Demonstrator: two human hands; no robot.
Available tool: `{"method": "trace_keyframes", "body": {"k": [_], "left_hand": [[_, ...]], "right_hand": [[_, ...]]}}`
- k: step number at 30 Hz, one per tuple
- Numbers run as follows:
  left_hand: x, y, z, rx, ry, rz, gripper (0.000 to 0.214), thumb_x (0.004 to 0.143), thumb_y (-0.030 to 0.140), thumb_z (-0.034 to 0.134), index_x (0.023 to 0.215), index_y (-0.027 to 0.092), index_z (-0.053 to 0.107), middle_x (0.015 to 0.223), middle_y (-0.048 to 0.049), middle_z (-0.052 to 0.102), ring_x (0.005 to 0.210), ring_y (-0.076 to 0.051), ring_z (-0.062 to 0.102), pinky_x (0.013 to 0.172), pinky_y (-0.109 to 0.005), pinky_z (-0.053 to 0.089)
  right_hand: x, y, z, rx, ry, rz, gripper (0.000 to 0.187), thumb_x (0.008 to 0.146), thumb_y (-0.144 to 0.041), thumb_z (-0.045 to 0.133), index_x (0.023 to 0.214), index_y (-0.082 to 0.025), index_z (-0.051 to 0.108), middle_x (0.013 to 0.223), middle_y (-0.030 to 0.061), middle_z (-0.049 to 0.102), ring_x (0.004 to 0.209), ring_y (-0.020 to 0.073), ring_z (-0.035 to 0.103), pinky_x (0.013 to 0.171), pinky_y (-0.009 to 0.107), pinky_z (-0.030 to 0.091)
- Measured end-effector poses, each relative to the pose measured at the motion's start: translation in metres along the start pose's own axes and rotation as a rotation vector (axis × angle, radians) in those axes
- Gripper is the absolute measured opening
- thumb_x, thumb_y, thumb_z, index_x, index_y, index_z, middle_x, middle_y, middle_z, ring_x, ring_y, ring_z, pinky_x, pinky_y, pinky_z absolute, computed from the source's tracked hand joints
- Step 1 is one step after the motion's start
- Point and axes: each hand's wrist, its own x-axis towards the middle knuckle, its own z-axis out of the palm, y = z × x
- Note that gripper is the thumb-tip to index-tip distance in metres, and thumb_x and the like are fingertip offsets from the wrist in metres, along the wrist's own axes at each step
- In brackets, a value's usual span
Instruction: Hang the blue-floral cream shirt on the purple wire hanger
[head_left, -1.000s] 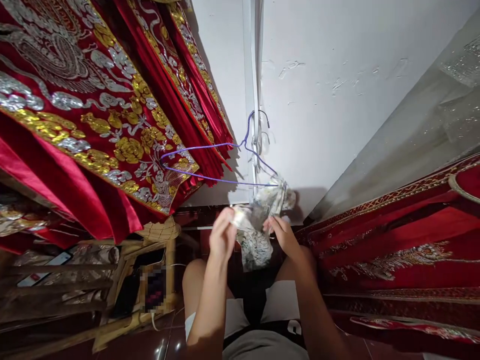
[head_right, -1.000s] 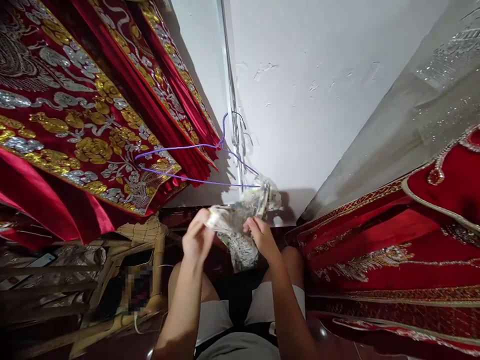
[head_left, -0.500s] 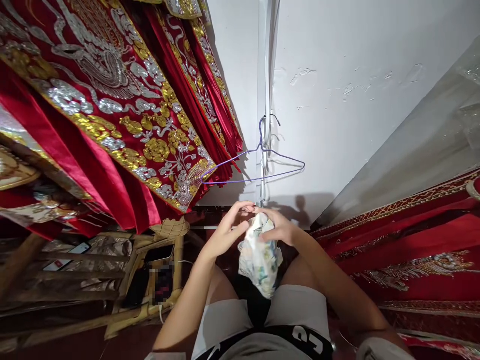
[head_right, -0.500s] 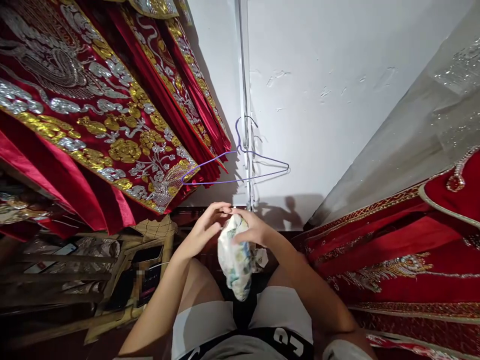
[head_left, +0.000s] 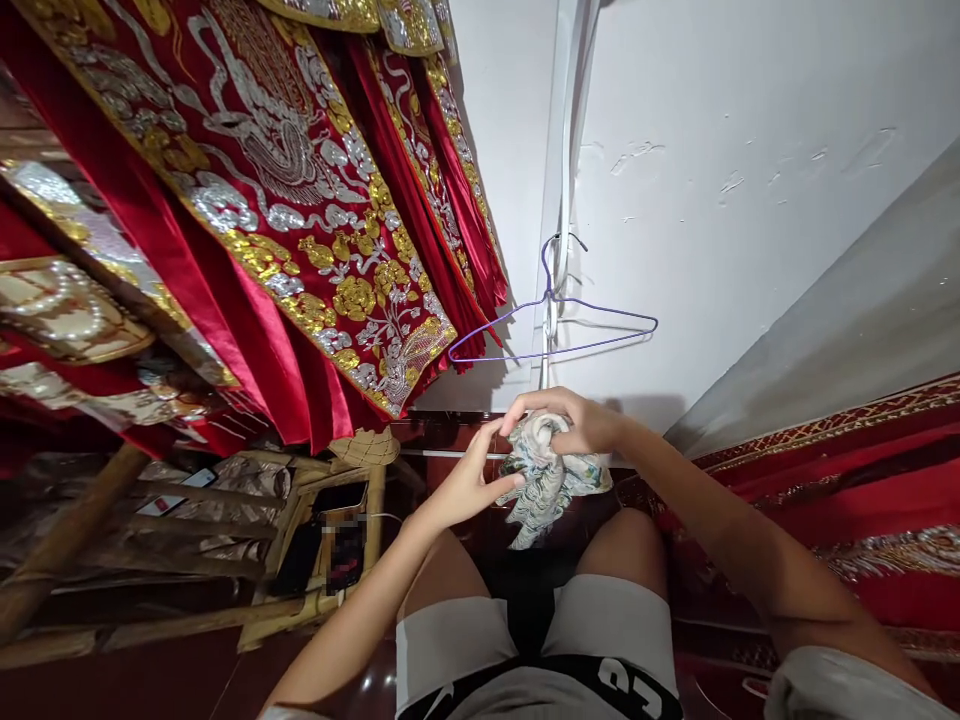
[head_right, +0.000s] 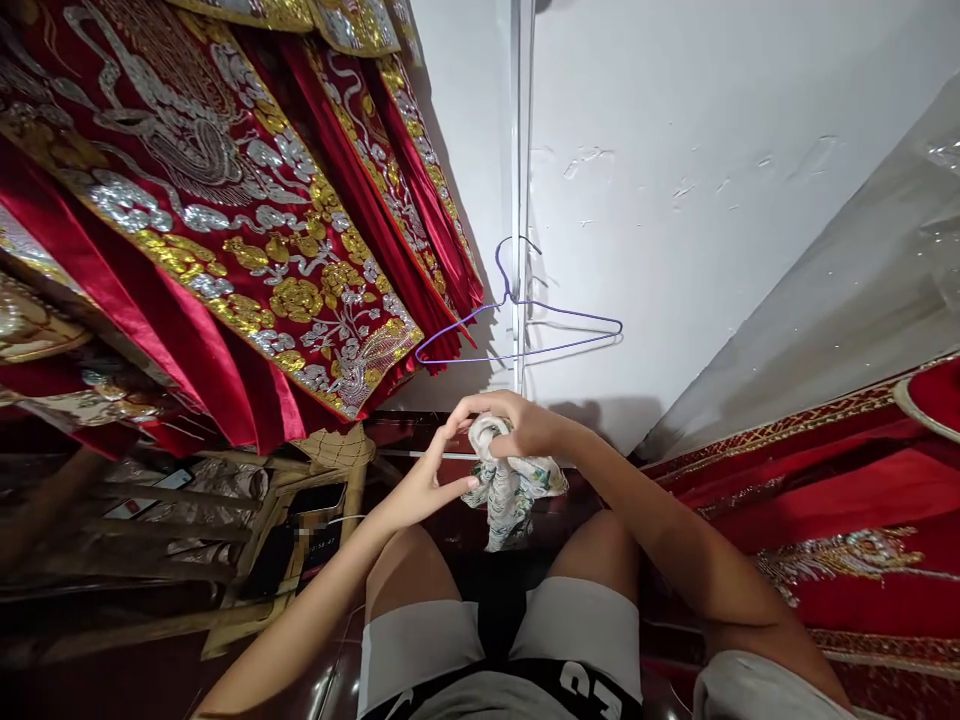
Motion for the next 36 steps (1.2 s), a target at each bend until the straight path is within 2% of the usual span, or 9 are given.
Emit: {"method": "trace_keyframes", "body": {"k": [3,7,12,15,20,23,26,30,36], "left_hand": [[0.013,0.002,0.004,0.039,-0.188,-0.024,0.020,0.093,0.036,0.064,0.100,0.018,0.070,0.089,-0.0048,0.069,0.084,-0.021,0.064,0.080,-0.032,0.052],[0.020,0.004,-0.007,0.064,-0.266,-0.098,0.026,0.097,0.040,0.055,0.091,0.017,0.067,0.076,0.0002,0.063,0.066,-0.015,0.054,0.065,-0.025,0.042],[0.016,0.003,-0.046,0.506,-0.279,-0.169,0.036,0.097,0.048,0.050,0.076,0.021,0.062,0.059,0.0008,0.055,0.054,-0.017,0.051,0.057,-0.026,0.032],[0.019,-0.001,-0.063,0.670,-0.294,-0.159,0.032,0.097,0.039,0.047,0.073,0.023,0.061,0.061,-0.0028,0.062,0.057,-0.021,0.058,0.061,-0.028,0.037],[0.050,-0.008,-0.087,0.802,-0.310,-0.125,0.016,0.086,0.029,0.056,0.075,0.023,0.066,0.096,-0.0138,0.077,0.097,-0.030,0.072,0.091,-0.037,0.052],[0.075,0.000,-0.102,0.878,-0.228,-0.134,0.019,0.087,0.028,0.050,0.080,0.020,0.065,0.135,-0.0201,0.067,0.135,-0.033,0.057,0.113,-0.044,0.042],[0.097,0.015,-0.104,0.839,-0.078,-0.075,0.031,0.094,0.027,0.039,0.102,0.018,0.067,0.155,-0.0162,0.051,0.150,-0.028,0.040,0.117,-0.042,0.040],[0.123,0.024,-0.089,0.784,0.074,-0.077,0.044,0.097,0.027,0.035,0.129,0.019,0.064,0.143,-0.0138,0.063,0.135,-0.029,0.058,0.111,-0.044,0.046],[0.140,-0.006,-0.092,0.953,-0.127,-0.363,0.031,0.090,0.024,0.045,0.096,0.019,0.075,0.102,-0.0179,0.076,0.100,-0.036,0.072,0.088,-0.043,0.053]], "right_hand": [[-0.004,-0.001,0.001,-0.182,-0.025,0.020,0.049,0.061,-0.014,0.055,0.106,-0.022,0.070,0.087,-0.0013,0.069,0.072,0.0160,0.058,0.068,0.025,0.045],[-0.016,0.012,-0.025,-0.558,0.240,0.080,0.052,0.062,-0.009,0.056,0.109,-0.025,0.069,0.060,-0.0084,0.048,0.051,0.0114,0.036,0.055,0.024,0.031],[-0.030,0.060,-0.082,-0.630,0.567,0.240,0.069,0.069,-0.012,0.052,0.137,-0.023,0.059,0.080,0.0011,0.066,0.060,0.0174,0.050,0.059,0.028,0.035],[-0.035,0.094,-0.096,-0.639,0.579,0.277,0.052,0.073,-0.014,0.049,0.121,-0.021,0.068,0.099,0.0079,0.072,0.078,0.0221,0.059,0.068,0.030,0.039],[-0.053,0.106,-0.094,-0.764,0.639,0.384,0.009,0.068,-0.021,0.050,0.073,-0.022,0.058,0.061,0.0013,0.057,0.058,0.0176,0.044,0.057,0.029,0.026],[-0.068,0.089,-0.095,-0.713,0.670,0.419,0.003,0.063,-0.023,0.050,0.066,-0.022,0.050,0.057,-0.0014,0.051,0.057,0.0157,0.040,0.055,0.028,0.023],[-0.078,0.074,-0.089,-0.593,0.679,0.455,0.005,0.058,-0.024,0.048,0.062,-0.022,0.046,0.057,-0.0025,0.046,0.058,0.0147,0.038,0.054,0.027,0.022],[-0.080,0.068,-0.070,-0.431,0.645,0.334,0.008,0.065,-0.028,0.046,0.061,-0.022,0.043,0.059,-0.0026,0.042,0.062,0.0147,0.039,0.056,0.027,0.026],[-0.085,0.060,-0.065,-0.495,0.698,0.410,0.018,0.073,-0.027,0.048,0.061,-0.022,0.036,0.057,-0.0038,0.035,0.058,0.0134,0.033,0.055,0.029,0.022]]}}
